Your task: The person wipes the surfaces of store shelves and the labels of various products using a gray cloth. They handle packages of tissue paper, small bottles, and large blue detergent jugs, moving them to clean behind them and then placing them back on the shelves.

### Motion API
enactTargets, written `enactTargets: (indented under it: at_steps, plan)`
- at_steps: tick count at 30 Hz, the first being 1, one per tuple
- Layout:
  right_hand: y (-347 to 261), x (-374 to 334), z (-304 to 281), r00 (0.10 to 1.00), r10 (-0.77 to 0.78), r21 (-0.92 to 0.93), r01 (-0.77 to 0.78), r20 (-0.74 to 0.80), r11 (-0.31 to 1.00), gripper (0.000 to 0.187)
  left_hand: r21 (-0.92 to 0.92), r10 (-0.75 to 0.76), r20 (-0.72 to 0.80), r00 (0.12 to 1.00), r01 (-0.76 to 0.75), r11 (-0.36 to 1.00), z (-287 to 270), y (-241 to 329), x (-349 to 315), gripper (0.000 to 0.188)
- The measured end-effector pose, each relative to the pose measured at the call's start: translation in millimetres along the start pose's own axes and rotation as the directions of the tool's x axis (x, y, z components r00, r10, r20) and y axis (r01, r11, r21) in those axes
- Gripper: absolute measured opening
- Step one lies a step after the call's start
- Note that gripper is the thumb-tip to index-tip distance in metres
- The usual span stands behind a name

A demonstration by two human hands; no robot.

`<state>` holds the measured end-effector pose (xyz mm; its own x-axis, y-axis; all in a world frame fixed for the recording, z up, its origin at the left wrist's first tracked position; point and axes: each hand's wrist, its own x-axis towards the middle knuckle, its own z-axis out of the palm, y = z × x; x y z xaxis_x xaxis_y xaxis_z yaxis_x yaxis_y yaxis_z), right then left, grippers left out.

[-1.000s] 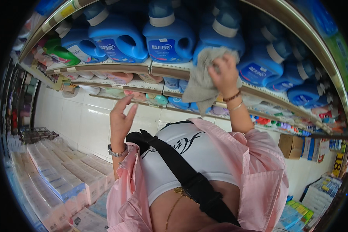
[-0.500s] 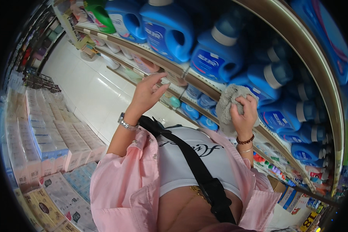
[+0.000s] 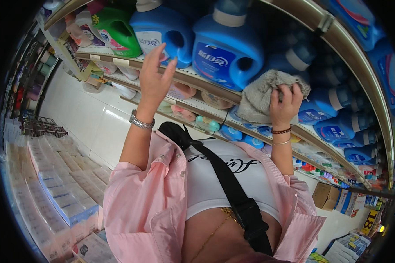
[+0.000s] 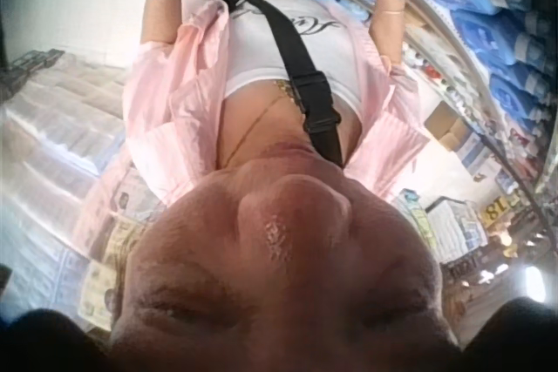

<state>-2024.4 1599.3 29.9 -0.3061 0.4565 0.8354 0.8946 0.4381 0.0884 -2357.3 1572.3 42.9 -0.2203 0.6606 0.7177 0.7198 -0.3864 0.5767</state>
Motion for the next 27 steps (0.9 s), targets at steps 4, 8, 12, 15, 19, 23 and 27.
enactTargets:
  at_steps: [4,8,12,15,19,23,27]
  plan:
    - [-36,-27,11,0.984,0.142,-0.108,-0.130,0.107,0.986,0.041,0.040,0.102,-0.103,0.989,-0.098,0.994,-24,-48,24,0.042]
    - [-60,-38,15,0.940,0.315,-0.004,-0.317,0.134,0.948,0.045,0.188,0.326,-0.202,0.924,-0.290,0.938,-48,-65,83,0.042]
    - [-64,-31,14,0.886,0.379,0.135,-0.424,0.268,0.896,0.043,0.212,0.275,-0.148,0.950,-0.241,0.947,-50,-55,128,0.026]
    - [-68,7,-1,0.948,0.306,0.235,-0.319,0.089,0.918,0.041,-0.043,0.064,0.113,0.991,-0.059,0.997,-38,-59,155,0.051]
    - [-105,61,9,0.982,0.175,0.250,-0.153,-0.069,0.956,0.043,-0.059,-0.003,0.218,0.976,0.016,0.998,-35,-77,177,0.054]
    - [-135,47,53,0.998,0.016,0.200,-0.029,0.068,0.979,0.042,-0.170,0.008,0.313,0.950,0.047,0.984,-27,-76,185,0.056]
    - [-171,24,81,0.927,-0.053,0.314,-0.071,0.370,0.947,0.044,-0.145,0.068,0.394,0.916,-0.011,0.989,-31,-78,193,0.059]
